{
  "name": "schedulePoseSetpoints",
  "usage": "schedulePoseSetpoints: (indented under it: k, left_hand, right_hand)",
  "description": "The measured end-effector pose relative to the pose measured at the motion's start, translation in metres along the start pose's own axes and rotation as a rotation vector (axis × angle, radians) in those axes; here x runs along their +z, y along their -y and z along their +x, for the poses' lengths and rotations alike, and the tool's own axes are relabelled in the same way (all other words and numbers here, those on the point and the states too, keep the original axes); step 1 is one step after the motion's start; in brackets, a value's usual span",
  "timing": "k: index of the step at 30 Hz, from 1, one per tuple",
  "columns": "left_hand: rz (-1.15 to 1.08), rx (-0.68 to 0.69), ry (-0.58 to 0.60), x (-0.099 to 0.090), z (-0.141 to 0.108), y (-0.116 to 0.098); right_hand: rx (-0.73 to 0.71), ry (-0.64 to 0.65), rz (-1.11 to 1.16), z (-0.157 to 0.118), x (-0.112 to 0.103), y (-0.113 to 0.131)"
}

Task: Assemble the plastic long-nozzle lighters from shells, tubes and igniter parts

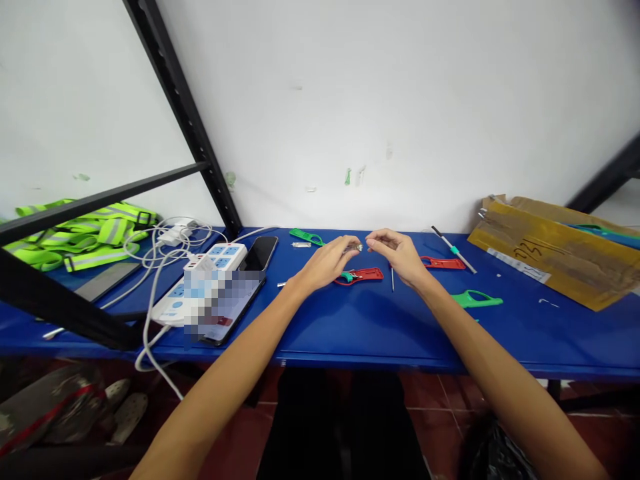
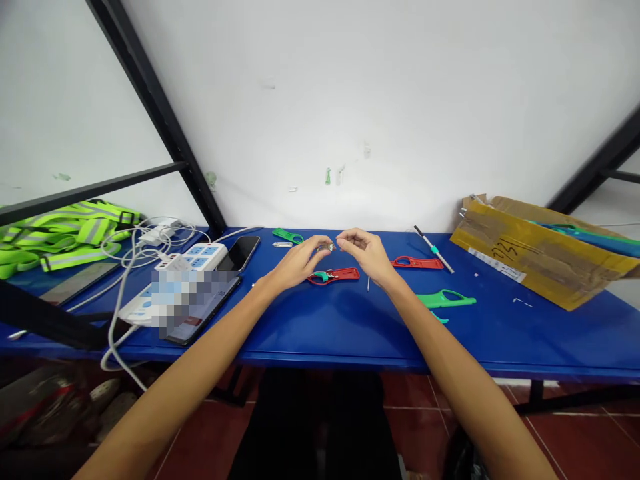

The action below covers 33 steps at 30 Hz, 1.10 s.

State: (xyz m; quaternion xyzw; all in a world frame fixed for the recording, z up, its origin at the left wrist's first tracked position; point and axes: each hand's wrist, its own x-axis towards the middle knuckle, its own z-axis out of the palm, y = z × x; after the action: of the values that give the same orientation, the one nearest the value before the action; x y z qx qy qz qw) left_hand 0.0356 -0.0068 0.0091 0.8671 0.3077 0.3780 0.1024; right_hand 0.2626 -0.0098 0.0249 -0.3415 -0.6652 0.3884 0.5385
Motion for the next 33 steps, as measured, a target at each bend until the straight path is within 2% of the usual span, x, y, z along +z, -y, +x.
schedulePoseSetpoints:
  k: [7, 22, 33]
  left_hand:
    - [0.019, 0.004, 0.029, 0.0, 0.0, 0.001]
    - [0.075, 0.036, 0.051, -0.002, 0.0, 0.006]
    - [0.162, 0.084, -0.01, -0.002, -0.001, 0.011]
  right_hand:
    - [0.039, 0.09, 0.051, -0.001, 0.003, 0.004]
    - [0.014, 0.223, -0.07, -0.002, -0.005, 0.008]
    - [-0.017, 0.205, -0.095, -0.004, 0.002, 0.0]
